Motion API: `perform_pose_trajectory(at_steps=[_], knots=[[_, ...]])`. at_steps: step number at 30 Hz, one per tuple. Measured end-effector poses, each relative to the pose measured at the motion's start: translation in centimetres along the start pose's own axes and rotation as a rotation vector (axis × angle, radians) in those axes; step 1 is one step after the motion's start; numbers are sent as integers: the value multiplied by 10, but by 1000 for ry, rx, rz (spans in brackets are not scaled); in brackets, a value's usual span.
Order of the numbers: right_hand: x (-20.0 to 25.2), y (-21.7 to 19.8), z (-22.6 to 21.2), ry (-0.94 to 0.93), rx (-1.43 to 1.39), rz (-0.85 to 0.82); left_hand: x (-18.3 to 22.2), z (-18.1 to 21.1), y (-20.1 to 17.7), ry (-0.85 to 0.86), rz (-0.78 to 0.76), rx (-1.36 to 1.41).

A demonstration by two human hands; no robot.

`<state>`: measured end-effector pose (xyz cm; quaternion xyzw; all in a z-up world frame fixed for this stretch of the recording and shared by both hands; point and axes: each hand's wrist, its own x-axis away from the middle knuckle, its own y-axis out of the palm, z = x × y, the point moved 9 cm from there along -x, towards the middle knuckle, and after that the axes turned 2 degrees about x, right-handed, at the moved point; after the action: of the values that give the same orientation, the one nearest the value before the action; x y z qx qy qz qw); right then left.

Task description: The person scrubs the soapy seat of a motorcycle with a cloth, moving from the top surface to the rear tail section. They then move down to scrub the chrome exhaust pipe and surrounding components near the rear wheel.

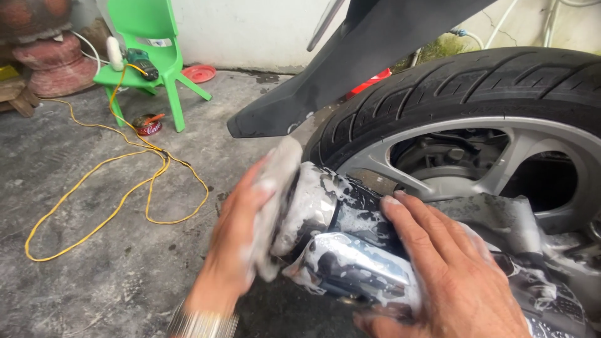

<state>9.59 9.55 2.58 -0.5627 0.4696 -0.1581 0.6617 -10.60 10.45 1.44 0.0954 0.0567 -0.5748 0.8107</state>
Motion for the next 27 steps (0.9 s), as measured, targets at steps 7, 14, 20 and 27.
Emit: perform_pose_trajectory(at_steps=[7,14,20,27], knots=[[3,4,11,-11,-32,-51,24,-17,17,27,70,440],[-2,-4,-4,-46,-48,-14,9,-14,28,14,-394,895],[1,-8,-6,-13,-85,-39,51,-18,3,50,284,648],[1,-11,-3,-24,-44,-4,103,58,28,536,555,-365]])
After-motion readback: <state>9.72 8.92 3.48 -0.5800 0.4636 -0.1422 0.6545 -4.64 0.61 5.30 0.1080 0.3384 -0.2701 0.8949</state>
